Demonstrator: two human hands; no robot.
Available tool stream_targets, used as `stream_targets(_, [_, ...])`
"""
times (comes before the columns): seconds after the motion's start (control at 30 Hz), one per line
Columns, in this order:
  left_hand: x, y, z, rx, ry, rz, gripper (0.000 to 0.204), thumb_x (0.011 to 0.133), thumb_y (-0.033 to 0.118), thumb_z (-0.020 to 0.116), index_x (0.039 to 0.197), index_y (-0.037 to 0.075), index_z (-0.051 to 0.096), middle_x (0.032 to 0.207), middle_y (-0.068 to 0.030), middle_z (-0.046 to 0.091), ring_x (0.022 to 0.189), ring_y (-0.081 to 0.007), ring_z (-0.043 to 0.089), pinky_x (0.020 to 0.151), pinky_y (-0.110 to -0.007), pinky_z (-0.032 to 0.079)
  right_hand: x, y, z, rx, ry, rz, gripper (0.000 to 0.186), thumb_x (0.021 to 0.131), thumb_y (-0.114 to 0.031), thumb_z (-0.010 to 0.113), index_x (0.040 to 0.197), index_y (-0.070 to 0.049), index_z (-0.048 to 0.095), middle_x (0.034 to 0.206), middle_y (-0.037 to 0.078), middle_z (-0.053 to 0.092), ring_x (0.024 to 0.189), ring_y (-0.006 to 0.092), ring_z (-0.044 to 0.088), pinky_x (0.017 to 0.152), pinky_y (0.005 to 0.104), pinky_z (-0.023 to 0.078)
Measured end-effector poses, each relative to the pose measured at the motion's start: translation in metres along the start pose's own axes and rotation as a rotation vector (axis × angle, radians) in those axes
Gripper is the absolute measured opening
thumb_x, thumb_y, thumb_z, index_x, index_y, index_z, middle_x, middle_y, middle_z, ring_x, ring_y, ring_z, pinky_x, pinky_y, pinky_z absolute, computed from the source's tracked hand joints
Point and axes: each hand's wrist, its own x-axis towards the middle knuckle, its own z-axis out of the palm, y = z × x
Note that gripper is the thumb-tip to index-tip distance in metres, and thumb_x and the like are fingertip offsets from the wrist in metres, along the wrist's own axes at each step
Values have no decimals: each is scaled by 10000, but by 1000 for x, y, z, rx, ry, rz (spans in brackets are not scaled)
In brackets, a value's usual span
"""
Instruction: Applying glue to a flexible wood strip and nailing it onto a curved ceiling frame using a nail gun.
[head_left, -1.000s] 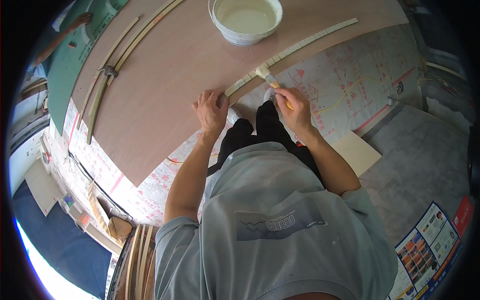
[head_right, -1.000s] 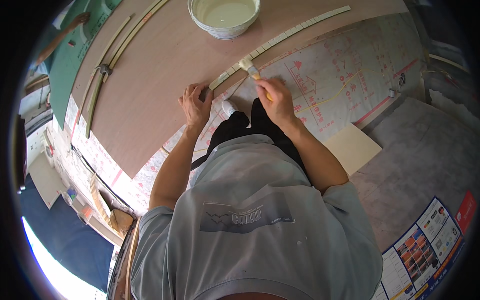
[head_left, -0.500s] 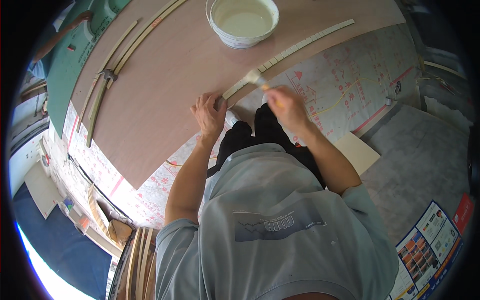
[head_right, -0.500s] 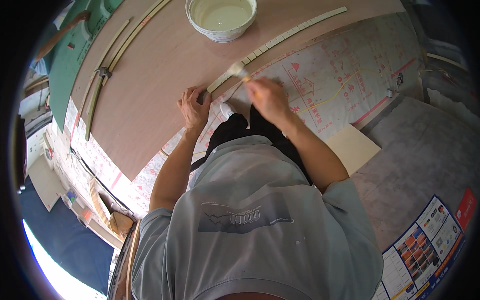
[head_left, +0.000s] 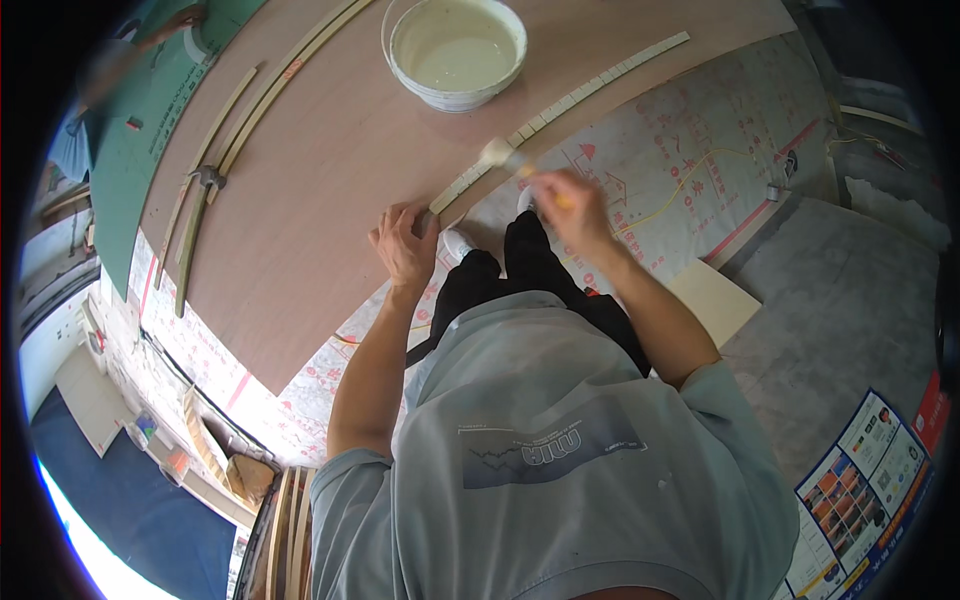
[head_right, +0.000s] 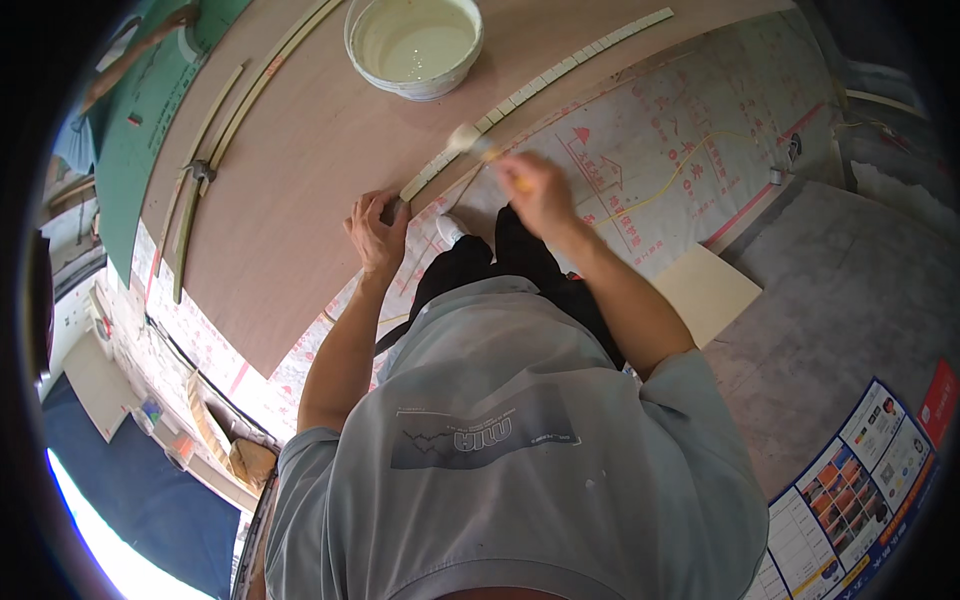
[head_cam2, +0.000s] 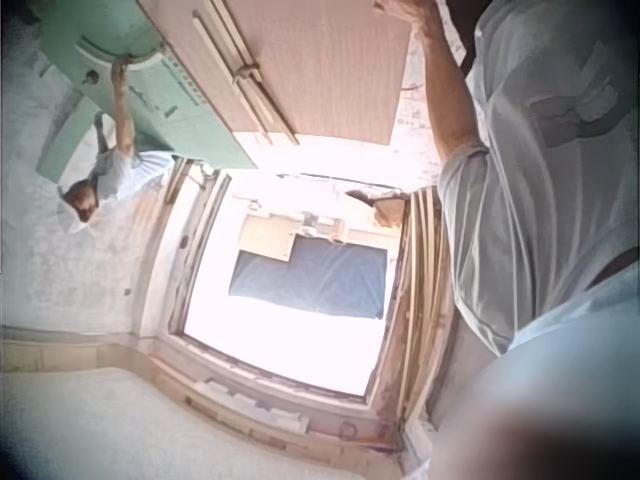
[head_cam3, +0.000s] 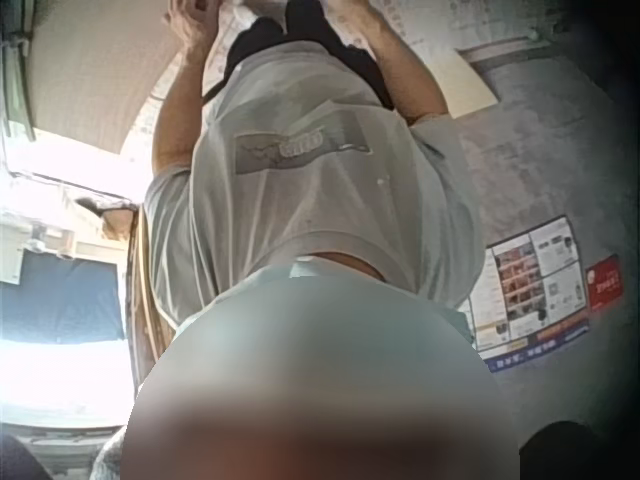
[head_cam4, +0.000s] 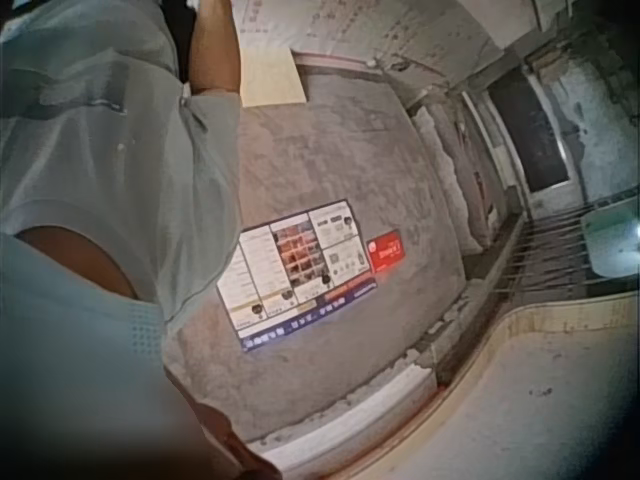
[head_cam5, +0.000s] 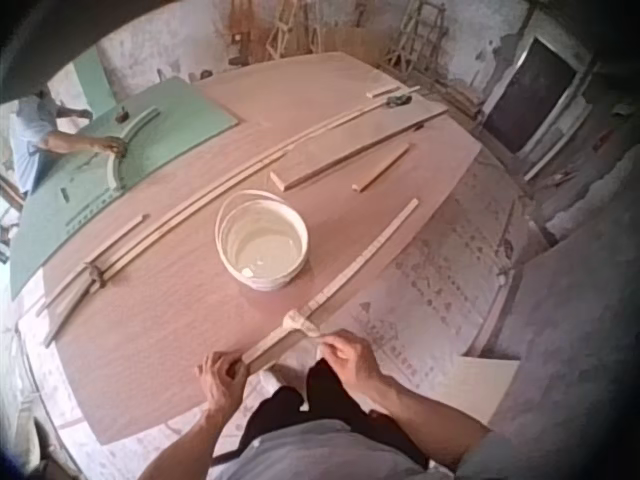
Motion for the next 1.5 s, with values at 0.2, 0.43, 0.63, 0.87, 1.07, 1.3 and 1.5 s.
stream_targets(0.2, [1,5,0,8,-2,8,266,772,227,760,1008,111,723,1022,-45,647,1012,-228,597,877,-394,371,23,47,-47,-26,273,71,129,931,-94,639,1035,-35,684,951,150,694,834,298,686,719,370,536])
stream_targets(0.43, [5,0,-4,28,8,11,251,767,217,763,995,120,723,1012,-43,650,992,-233,607,855,-397,380,-11,-17,9,94,-128,-110,145,859,-59,693,1003,-49,683,909,128,666,820,323,653,721,396,519])
stream_targets(0.63, [5,-13,9,26,21,29,272,744,230,767,998,146,718,1043,-34,658,1028,-247,601,863,-430,381,28,66,-50,41,254,176,134,961,-83,627,1049,-1,686,963,120,715,875,183,670,773,316,530])
stream_targets(0.87, [-2,0,-2,-14,-1,12,275,759,218,754,1013,121,711,1038,-45,644,1031,-245,589,855,-416,368,8,14,-25,-16,0,24,95,930,-58,628,999,-4,666,900,140,672,834,294,669,739,364,522])
stream_targets(1.07, [-6,0,-5,-52,-15,-14,243,783,238,742,994,120,721,1055,-37,640,1051,-236,575,874,-407,355,4,-63,-14,112,-228,-172,136,901,-75,648,1019,-14,676,913,125,681,810,292,680,715,370,537])
stream_targets(1.3, [-3,-6,1,-49,-37,23,304,794,224,724,1079,123,693,1074,-79,637,1078,-269,579,888,-449,372,114,-137,-84,187,13,-147,152,954,-107,639,1061,1,646,858,49,675,774,98,625,675,248,507])
stream_targets(1.5, [-12,5,-32,-154,36,74,315,777,127,749,1071,29,694,1044,-147,664,939,-333,627,845,-420,501,216,-123,-50,-160,-189,-169,180,890,-194,669,932,-20,678,816,143,694,749,256,665,684,355,512])
